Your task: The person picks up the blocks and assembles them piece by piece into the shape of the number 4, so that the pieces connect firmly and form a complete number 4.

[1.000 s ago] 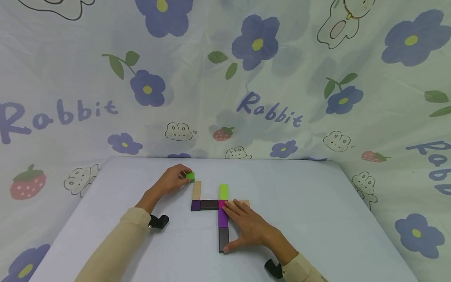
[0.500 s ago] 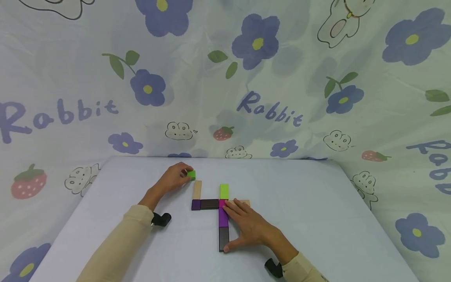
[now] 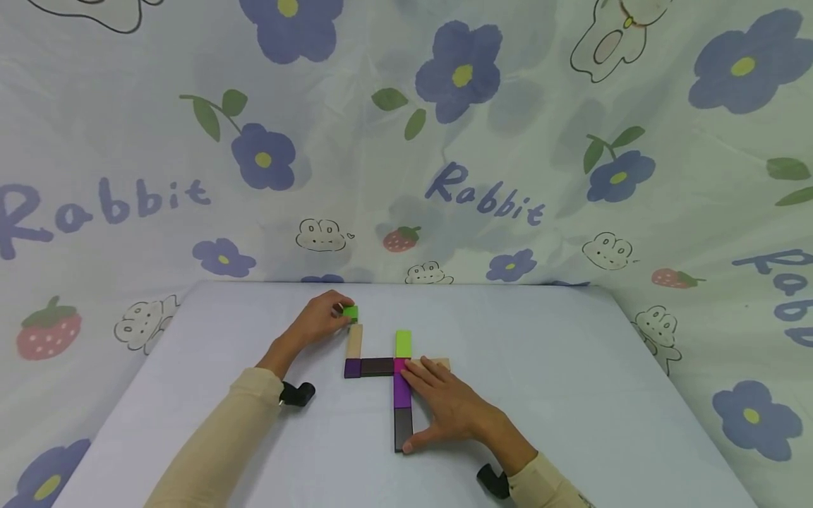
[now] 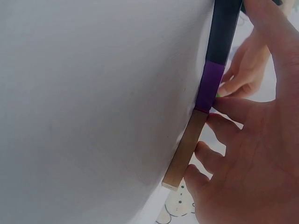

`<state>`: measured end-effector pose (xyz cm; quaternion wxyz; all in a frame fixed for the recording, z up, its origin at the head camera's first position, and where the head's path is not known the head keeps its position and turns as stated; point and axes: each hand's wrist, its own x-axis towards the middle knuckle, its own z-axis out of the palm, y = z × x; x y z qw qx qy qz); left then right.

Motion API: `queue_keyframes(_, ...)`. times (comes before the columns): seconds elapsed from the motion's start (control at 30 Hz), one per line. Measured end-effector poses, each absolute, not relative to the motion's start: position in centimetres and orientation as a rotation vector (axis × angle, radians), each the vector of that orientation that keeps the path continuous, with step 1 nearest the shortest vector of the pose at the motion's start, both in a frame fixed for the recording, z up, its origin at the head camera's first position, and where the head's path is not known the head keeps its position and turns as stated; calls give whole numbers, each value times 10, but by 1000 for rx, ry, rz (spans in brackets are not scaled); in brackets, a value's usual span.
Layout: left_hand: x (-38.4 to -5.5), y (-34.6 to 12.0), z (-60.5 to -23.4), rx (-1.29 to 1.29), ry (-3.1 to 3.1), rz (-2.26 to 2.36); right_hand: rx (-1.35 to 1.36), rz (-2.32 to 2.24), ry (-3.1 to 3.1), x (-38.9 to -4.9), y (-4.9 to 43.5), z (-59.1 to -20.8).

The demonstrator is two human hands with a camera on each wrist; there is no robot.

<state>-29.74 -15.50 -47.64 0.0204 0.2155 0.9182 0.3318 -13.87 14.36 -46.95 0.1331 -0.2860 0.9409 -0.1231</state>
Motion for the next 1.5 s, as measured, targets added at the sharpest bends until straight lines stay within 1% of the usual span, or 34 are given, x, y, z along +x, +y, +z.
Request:
queue_keyframes(0.83, -294, -143, -473, 606, 2809, 1033, -825, -356, 2730, -138, 145, -471)
queue_keyframes(1.5, -292, -143, -478, 640, 2822, 1042, -800, -388, 2714, -137, 145, -470)
